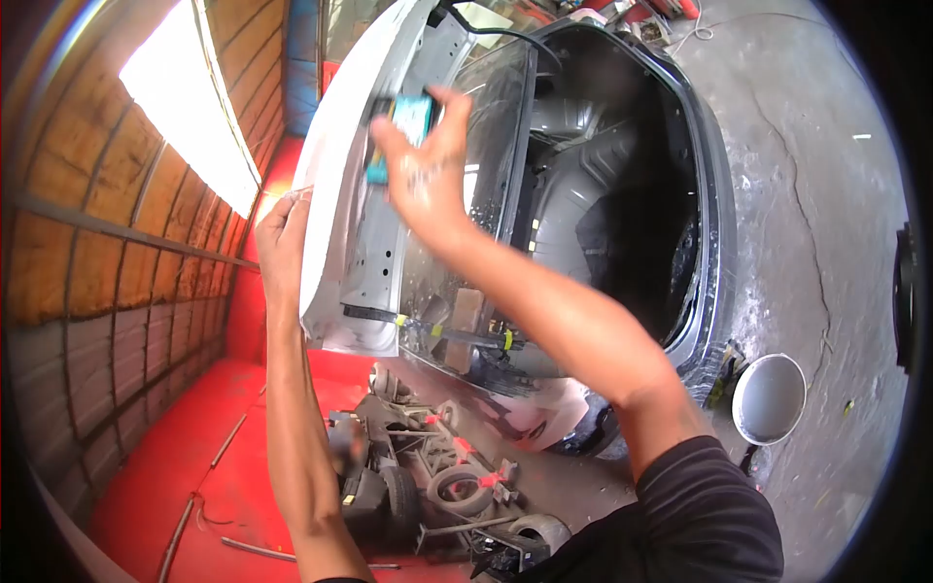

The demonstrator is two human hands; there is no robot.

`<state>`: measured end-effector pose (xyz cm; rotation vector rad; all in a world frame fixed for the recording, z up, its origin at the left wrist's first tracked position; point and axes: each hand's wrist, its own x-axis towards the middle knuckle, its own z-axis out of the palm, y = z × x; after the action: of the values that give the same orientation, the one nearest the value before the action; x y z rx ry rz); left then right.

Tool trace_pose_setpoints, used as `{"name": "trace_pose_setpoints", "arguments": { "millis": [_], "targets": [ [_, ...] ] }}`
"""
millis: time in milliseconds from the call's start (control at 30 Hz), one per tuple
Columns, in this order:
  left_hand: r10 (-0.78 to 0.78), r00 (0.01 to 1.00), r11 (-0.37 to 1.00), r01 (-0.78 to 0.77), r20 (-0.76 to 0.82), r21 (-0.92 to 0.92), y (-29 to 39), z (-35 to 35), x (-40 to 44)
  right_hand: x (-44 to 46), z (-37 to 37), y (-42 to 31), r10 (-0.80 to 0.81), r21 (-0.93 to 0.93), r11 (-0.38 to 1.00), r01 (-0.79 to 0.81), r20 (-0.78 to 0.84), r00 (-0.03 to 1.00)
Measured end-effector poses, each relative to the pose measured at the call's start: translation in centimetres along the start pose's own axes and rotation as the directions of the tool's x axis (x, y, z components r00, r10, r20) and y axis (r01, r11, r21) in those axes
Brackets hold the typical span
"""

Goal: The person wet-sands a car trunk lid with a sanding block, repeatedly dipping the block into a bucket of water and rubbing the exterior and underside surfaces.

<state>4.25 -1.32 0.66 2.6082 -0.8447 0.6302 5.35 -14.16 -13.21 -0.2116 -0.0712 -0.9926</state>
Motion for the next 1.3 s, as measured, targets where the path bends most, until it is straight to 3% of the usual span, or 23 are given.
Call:
{"name": "trace_pose_setpoints", "arguments": {
  "millis": [67,167,267,300,367,400,433,467,500,567,600,667,700,733,767,800,833,900,967,1033,1133,1233,1300],
  "targets": [
    [0.043,0.999,0.999,-0.044,-0.017,-0.012,-0.8,-0.2,0.3,6.3,0.2,1.4,-0.037,0.007,0.999,0.037,-0.029,0.999],
    [0.173,0.985,0.985,-0.173,-0.019,-0.007,-0.6,0.0,0.2,9.8,-1.4,0.0,0.106,-0.042,0.994,-0.105,0.013,0.994],
    [0.233,0.972,0.972,-0.233,0.006,-0.032,0.9,0.0,-0.3,6.1,-7.3,-1.0,-0.241,-0.43,0.856,0.286,0.156,0.958],
    [0.231,0.973,0.972,-0.23,0.024,-0.035,1.5,-0.4,-0.8,4.6,-10.7,-1.3,-0.31,-0.444,0.81,0.384,0.233,0.922],
    [0.225,0.964,0.96,-0.194,0.145,-0.201,2.8,-1.7,-2.3,1.9,-19.2,-2.2,-0.22,-0.542,0.751,0.377,0.333,0.917],
    [0.247,0.951,0.961,-0.216,0.186,-0.17,3.6,-1.9,-3.0,-0.2,-23.0,-4.0,-0.062,-0.557,0.804,0.209,0.271,0.961],
    [0.269,0.936,0.96,-0.241,0.227,-0.141,4.5,-2.2,-3.7,-1.6,-27.4,-4.9,0.043,-0.665,0.741,0.091,0.183,0.982],
    [0.31,0.918,0.948,-0.319,0.249,-0.004,5.6,-1.6,-4.4,-2.8,-32.6,-4.9,0.001,-0.752,0.644,0.144,0.189,0.982],
    [0.336,0.9,0.913,-0.384,0.277,0.138,5.9,-1.5,-4.9,-4.5,-35.7,-6.8,0.151,-0.747,0.662,-0.07,0.041,0.988],
    [0.317,0.929,0.871,-0.365,0.193,0.329,5.6,-1.4,-4.2,-7.8,-44.0,-8.6,0.143,-0.842,0.53,-0.096,-0.023,0.989],
    [0.337,0.927,0.852,-0.375,0.165,0.366,5.7,-1.3,-4.2,-9.4,-47.9,-10.0,0.194,-0.831,0.513,-0.216,-0.133,0.972],
    [0.322,0.937,0.849,-0.348,0.133,0.398,6.2,-1.4,-3.8,-13.2,-56.3,-13.2,0.217,-0.884,0.361,-0.298,-0.232,0.948],
    [0.328,0.935,0.837,-0.354,0.136,0.417,6.4,-1.7,-3.6,-15.3,-61.6,-14.3,0.121,-0.96,0.198,-0.195,-0.173,0.977],
    [0.332,0.933,0.826,-0.36,0.141,0.434,6.5,-1.8,-3.3,-17.4,-64.4,-15.9,0.101,-0.939,0.248,-0.239,-0.22,0.97],
    [0.335,0.931,0.815,-0.364,0.145,0.451,6.6,-2.0,-2.9,-19.6,-68.2,-17.8,0.093,-0.97,0.12,-0.211,-0.201,0.975],
    [0.372,0.919,0.734,-0.376,0.128,0.566,6.7,-1.9,-2.4,-22.4,-74.5,-18.9,0.108,-0.97,0.115,-0.215,-0.203,0.973],
    [0.308,0.946,0.707,-0.301,0.104,0.641,7.0,-1.8,-2.0,-25.2,-80.7,-20.1,0.123,-0.97,0.109,-0.219,-0.205,0.971],
    [0.19,0.981,0.628,-0.15,0.037,0.764,7.7,-2.0,-0.7,-29.4,-84.8,-23.4,0.165,-0.909,-0.15,-0.39,-0.412,0.896],
    [0.33,0.943,0.524,-0.226,0.049,0.821,6.5,-2.5,1.0,-32.2,-86.3,-25.3,0.117,-0.79,-0.319,-0.523,-0.581,0.806],
    [0.409,0.908,0.396,-0.266,0.09,0.879,6.0,-2.9,2.8,-37.2,-95.6,-26.5,0.057,-0.729,-0.496,-0.471,-0.569,0.821],
    [0.445,0.891,0.301,-0.238,0.085,0.923,5.5,-3.1,4.9,-32.2,-78.2,-27.5,0.029,-0.503,-0.657,-0.561,-0.761,0.648],
    [0.386,0.922,0.268,-0.135,0.023,0.954,4.3,-3.8,7.1,-32.7,-80.4,-27.2,0.123,-0.51,-0.742,-0.434,-0.741,0.66],
    [0.379,0.925,0.264,-0.102,-0.005,0.959,3.4,-4.6,9.3,-32.6,-80.7,-26.1,0.182,-0.627,-0.666,-0.404,-0.662,0.727]
  ]
}}
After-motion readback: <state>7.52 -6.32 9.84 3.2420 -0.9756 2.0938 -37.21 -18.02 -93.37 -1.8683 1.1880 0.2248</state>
